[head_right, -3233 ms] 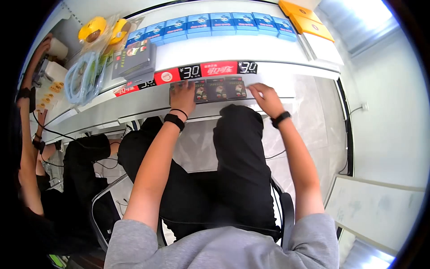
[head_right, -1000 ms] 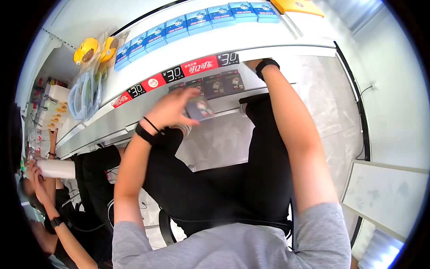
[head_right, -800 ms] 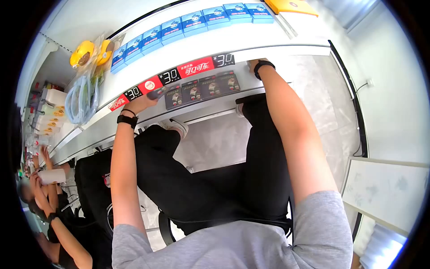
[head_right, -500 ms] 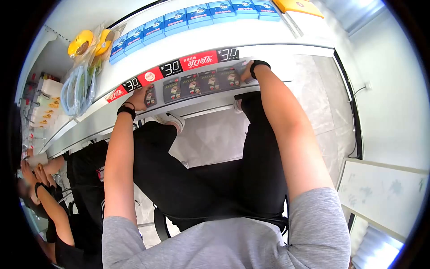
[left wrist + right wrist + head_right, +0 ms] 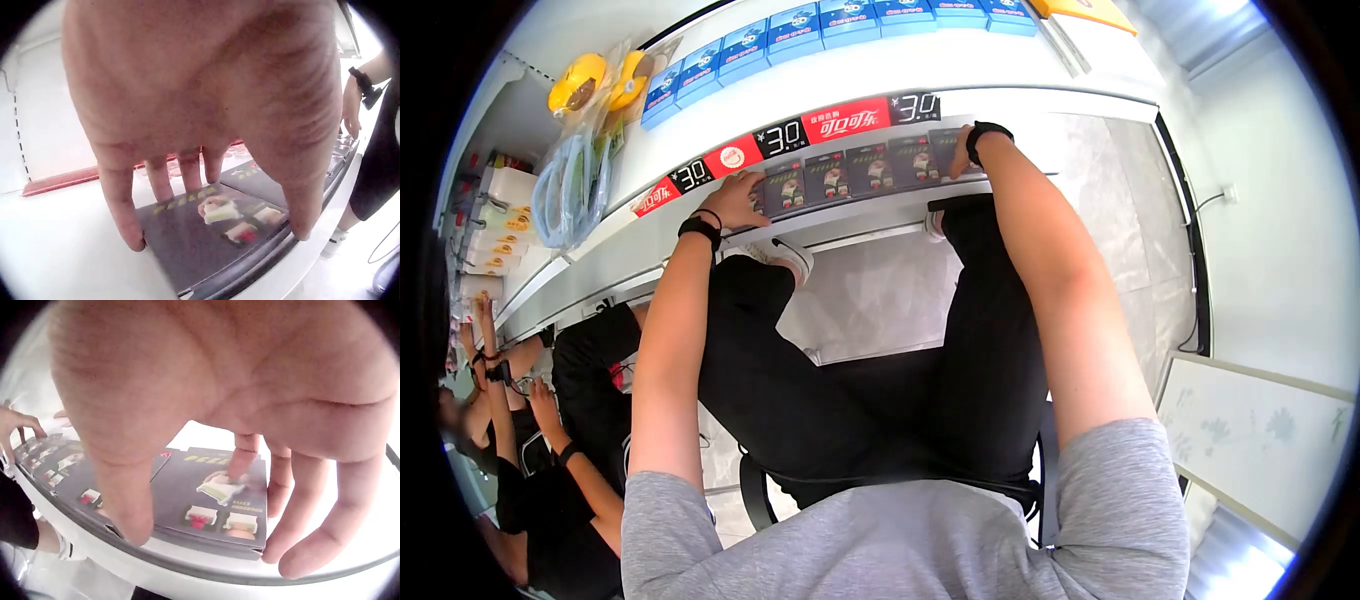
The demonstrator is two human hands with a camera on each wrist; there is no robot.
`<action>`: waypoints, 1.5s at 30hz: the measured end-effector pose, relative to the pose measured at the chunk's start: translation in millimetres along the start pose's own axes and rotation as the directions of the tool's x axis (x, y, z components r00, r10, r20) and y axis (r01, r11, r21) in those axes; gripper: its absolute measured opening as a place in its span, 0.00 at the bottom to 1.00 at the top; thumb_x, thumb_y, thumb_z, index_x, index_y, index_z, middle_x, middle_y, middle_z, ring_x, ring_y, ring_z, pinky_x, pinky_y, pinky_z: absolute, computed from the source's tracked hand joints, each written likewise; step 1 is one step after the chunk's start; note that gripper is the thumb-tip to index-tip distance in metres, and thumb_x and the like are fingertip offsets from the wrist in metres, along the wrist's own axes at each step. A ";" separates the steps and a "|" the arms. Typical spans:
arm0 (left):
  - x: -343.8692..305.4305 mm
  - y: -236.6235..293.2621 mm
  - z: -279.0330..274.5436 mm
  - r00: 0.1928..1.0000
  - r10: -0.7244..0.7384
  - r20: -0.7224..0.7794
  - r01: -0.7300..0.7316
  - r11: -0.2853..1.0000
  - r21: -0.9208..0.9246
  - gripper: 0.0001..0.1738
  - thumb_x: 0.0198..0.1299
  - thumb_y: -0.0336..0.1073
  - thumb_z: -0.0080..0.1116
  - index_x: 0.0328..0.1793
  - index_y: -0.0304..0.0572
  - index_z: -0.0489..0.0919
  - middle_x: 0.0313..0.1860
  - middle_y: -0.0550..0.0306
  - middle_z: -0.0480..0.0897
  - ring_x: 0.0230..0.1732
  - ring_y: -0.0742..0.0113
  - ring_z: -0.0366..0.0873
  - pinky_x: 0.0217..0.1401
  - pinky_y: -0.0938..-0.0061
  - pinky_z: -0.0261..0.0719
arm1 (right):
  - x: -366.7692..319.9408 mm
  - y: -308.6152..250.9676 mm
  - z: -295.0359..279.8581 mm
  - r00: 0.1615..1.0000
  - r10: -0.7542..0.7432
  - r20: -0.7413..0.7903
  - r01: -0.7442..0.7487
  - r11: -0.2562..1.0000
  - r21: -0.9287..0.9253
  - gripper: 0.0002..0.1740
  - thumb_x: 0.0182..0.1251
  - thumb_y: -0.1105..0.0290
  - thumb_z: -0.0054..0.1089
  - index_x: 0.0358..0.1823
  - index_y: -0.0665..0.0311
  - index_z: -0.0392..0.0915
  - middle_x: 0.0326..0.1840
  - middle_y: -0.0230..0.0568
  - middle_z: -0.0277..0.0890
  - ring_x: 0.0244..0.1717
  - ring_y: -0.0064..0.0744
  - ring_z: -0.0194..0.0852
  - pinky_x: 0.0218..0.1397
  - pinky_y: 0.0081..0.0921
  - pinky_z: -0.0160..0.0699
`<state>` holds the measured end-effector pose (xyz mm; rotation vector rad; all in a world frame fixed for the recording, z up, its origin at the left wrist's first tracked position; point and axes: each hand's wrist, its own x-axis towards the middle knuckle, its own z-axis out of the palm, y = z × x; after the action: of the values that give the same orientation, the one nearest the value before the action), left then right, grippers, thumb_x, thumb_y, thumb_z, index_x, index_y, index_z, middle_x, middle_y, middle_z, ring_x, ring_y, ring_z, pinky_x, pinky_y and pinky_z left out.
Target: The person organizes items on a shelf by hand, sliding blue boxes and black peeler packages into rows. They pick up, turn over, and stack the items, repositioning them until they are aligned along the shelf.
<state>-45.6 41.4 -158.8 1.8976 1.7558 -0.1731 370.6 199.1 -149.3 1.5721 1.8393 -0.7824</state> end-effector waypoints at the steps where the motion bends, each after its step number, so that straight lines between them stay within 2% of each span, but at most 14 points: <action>1: -0.3 3.3 -0.6 1.000 -0.006 -0.007 0.006 1.000 -0.028 0.55 0.36 0.50 0.78 0.72 0.43 0.65 0.70 0.46 0.68 0.72 0.48 0.63 0.72 0.61 0.67 | 0.8 -0.9 2.6 1.000 -0.001 0.004 0.001 1.000 0.001 0.63 0.29 0.50 0.84 0.68 0.70 0.61 0.58 0.56 0.77 0.45 0.44 0.84 0.43 0.37 0.86; 3: 0.5 7.6 0.0 1.000 0.005 -0.017 -0.004 0.999 0.048 0.53 0.36 0.50 0.77 0.71 0.42 0.67 0.69 0.47 0.70 0.70 0.48 0.66 0.71 0.60 0.69 | 3.1 -1.9 6.2 0.989 -0.012 -0.146 -0.010 0.988 -0.151 0.67 0.29 0.51 0.84 0.72 0.69 0.53 0.59 0.58 0.76 0.56 0.52 0.79 0.55 0.44 0.82; 6: 0.1 9.3 1.3 0.999 -0.005 -0.033 0.008 0.995 0.095 0.51 0.36 0.50 0.77 0.69 0.43 0.68 0.67 0.48 0.70 0.68 0.49 0.67 0.69 0.60 0.71 | 5.0 -1.8 9.0 0.979 -0.056 -0.197 0.026 0.988 -0.151 0.69 0.27 0.49 0.84 0.74 0.63 0.53 0.64 0.58 0.72 0.64 0.56 0.71 0.63 0.48 0.74; 8: 2.3 4.9 6.9 0.989 0.064 -0.133 -0.048 0.991 0.121 0.47 0.35 0.49 0.77 0.64 0.40 0.70 0.57 0.46 0.79 0.60 0.50 0.75 0.62 0.61 0.76 | 11.6 -2.5 10.9 0.972 -0.078 -0.222 0.044 0.987 -0.152 0.70 0.26 0.49 0.84 0.75 0.60 0.53 0.66 0.57 0.70 0.68 0.57 0.67 0.66 0.50 0.70; 10: 3.8 1.5 11.1 0.983 0.093 -0.159 -0.070 0.987 0.145 0.47 0.36 0.49 0.77 0.64 0.40 0.70 0.58 0.47 0.78 0.60 0.49 0.75 0.62 0.61 0.76 | 24.2 -5.6 12.7 0.963 -0.217 -0.160 0.163 0.942 -0.294 0.64 0.32 0.57 0.85 0.75 0.48 0.55 0.75 0.52 0.49 0.72 0.58 0.58 0.65 0.53 0.74; 17: 5.1 3.0 6.4 0.990 0.083 -0.116 -0.064 0.985 0.159 0.47 0.37 0.50 0.77 0.64 0.40 0.70 0.60 0.46 0.77 0.63 0.50 0.74 0.63 0.61 0.75 | 10.2 -11.8 15.1 0.971 -0.188 -0.149 0.135 0.941 -0.309 0.61 0.32 0.53 0.84 0.73 0.46 0.59 0.72 0.51 0.55 0.71 0.59 0.58 0.66 0.54 0.72; 19: 3.4 5.9 3.2 0.992 0.079 -0.102 -0.062 0.985 0.159 0.47 0.37 0.50 0.77 0.65 0.40 0.70 0.61 0.47 0.77 0.63 0.50 0.73 0.63 0.61 0.75 | -1.3 -12.8 12.9 0.957 -0.235 -0.171 0.193 0.953 -0.234 0.61 0.30 0.53 0.85 0.71 0.52 0.61 0.68 0.59 0.64 0.73 0.61 0.55 0.71 0.51 0.61; 20: 2.9 7.1 2.4 0.993 0.074 -0.088 -0.059 0.985 0.161 0.48 0.37 0.50 0.77 0.65 0.40 0.70 0.61 0.47 0.76 0.64 0.50 0.73 0.63 0.61 0.75 | 1.9 -11.2 13.3 0.957 -0.235 -0.171 0.191 0.953 -0.235 0.61 0.30 0.53 0.85 0.71 0.52 0.61 0.68 0.59 0.64 0.73 0.61 0.55 0.71 0.51 0.61; 22: 3.4 7.8 2.3 0.996 0.057 -0.076 -0.044 0.986 0.158 0.49 0.37 0.50 0.78 0.67 0.42 0.69 0.64 0.48 0.74 0.65 0.50 0.71 0.65 0.61 0.74 | 10.7 -8.8 15.5 0.954 -0.252 -0.163 0.199 0.938 -0.283 0.60 0.33 0.54 0.83 0.73 0.46 0.58 0.70 0.52 0.57 0.71 0.59 0.55 0.65 0.54 0.72; 28: 3.8 10.4 7.0 0.995 0.034 -0.090 -0.016 0.982 0.190 0.50 0.37 0.51 0.78 0.69 0.46 0.68 0.68 0.50 0.69 0.70 0.51 0.67 0.67 0.60 0.73 | 12.8 -13.5 17.1 0.934 -0.322 -0.156 0.266 0.916 -0.301 0.62 0.32 0.57 0.84 0.74 0.47 0.57 0.71 0.54 0.55 0.72 0.60 0.55 0.66 0.52 0.71; 33: 2.8 13.6 3.4 0.999 -0.010 -0.051 0.019 0.982 0.186 0.50 0.38 0.52 0.78 0.69 0.46 0.68 0.68 0.50 0.69 0.70 0.51 0.66 0.67 0.60 0.73 | -4.0 -24.4 16.5 0.948 -0.288 -0.135 0.239 0.924 -0.298 0.63 0.32 0.57 0.84 0.74 0.47 0.56 0.72 0.57 0.53 0.73 0.61 0.54 0.68 0.51 0.69; 35: 4.3 8.4 8.4 0.985 0.087 -0.148 -0.053 0.975 0.216 0.49 0.36 0.53 0.78 0.65 0.42 0.70 0.62 0.47 0.76 0.64 0.50 0.74 0.63 0.60 0.75 | -1.8 -24.3 17.4 0.949 -0.285 -0.137 0.236 0.927 -0.292 0.63 0.32 0.58 0.84 0.74 0.48 0.56 0.72 0.58 0.53 0.73 0.62 0.54 0.69 0.51 0.68; 44: 8.6 11.9 6.4 0.998 0.032 -0.050 -0.020 0.976 0.218 0.49 0.37 0.51 0.78 0.66 0.39 0.69 0.67 0.44 0.70 0.70 0.48 0.66 0.69 0.60 0.72 | 12.5 -24.1 22.0 0.935 -0.323 -0.147 0.256 0.900 -0.352 0.62 0.33 0.58 0.84 0.74 0.60 0.56 0.71 0.60 0.55 0.72 0.63 0.55 0.69 0.50 0.68; 45: 8.8 11.5 7.9 0.998 0.033 -0.050 -0.021 0.976 0.218 0.49 0.37 0.51 0.78 0.66 0.39 0.69 0.67 0.44 0.70 0.70 0.48 0.66 0.69 0.60 0.72 | 16.6 -23.3 24.0 0.929 -0.330 -0.169 0.257 0.901 -0.350 0.61 0.31 0.59 0.83 0.72 0.60 0.58 0.68 0.59 0.60 0.71 0.62 0.56 0.70 0.48 0.66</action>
<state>-31.3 45.6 -165.9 2.0966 1.8083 -0.3188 346.8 188.7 -176.1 1.2251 2.2757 -0.4065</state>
